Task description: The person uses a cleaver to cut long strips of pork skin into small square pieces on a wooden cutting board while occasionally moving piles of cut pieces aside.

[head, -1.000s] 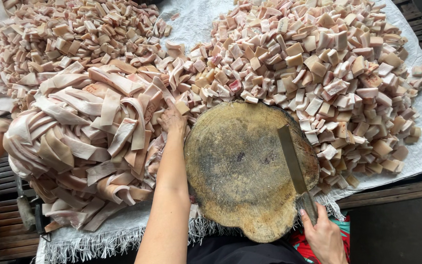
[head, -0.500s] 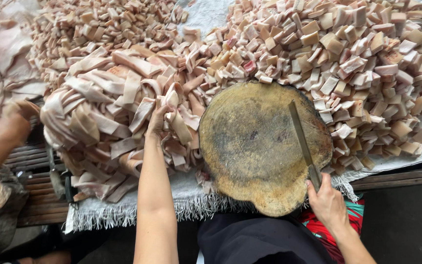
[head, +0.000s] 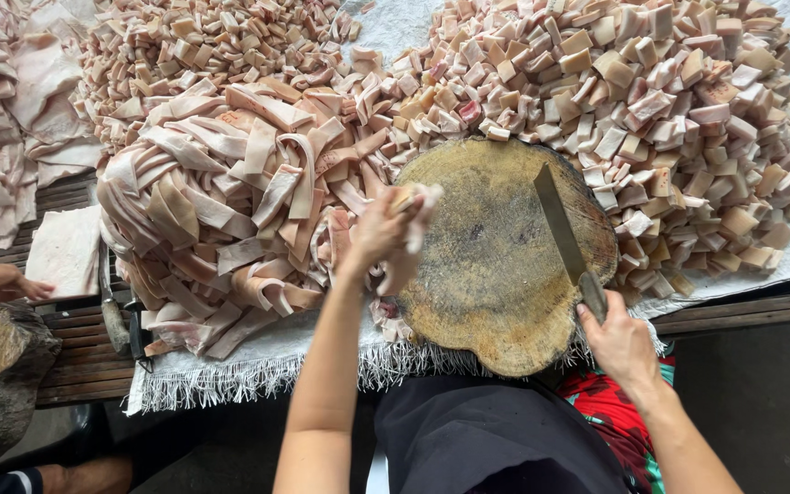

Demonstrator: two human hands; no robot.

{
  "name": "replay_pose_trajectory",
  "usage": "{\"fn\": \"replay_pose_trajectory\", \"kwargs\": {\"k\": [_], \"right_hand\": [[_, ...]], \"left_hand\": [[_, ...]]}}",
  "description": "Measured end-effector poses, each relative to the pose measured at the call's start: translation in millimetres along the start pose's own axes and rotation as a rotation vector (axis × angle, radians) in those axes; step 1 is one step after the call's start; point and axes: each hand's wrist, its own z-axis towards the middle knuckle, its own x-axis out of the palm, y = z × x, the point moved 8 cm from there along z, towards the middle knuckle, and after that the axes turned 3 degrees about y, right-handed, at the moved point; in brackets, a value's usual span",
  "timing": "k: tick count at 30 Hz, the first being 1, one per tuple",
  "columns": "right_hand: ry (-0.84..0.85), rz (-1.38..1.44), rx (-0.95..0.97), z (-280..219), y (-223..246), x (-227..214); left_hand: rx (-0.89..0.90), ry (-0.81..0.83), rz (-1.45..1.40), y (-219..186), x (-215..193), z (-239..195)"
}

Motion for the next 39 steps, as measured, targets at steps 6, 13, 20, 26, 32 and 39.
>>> {"fn": "replay_pose_trajectory", "kwargs": {"k": [6,13,20,26,32,39], "right_hand": [[-0.148,-0.006,-0.039,-26,-11,-21],[-0.142,0.083,-0.105,-6,-35,4],[-0.1,0.016,-0.098,-9,-29,9],[-0.121,0.017,-0.161,-10,-27,3],[-0.084,0.063,-0.099,-6,-37,2],[-0.15,0.152,-0.172,-8,-41,-11]], "left_hand": [[-0.072,-0.403,-0.077,115,25,23],[0.062,-0.463,0.23,114,25,13],[0.089,-0.116,0.927,51,45,63],[0.014,-0.096,0.926,-5,19,44],[0.018,0.172,0.423,-36,10,48],[-0.102,0.46,0.081,-61,79,46]]}}
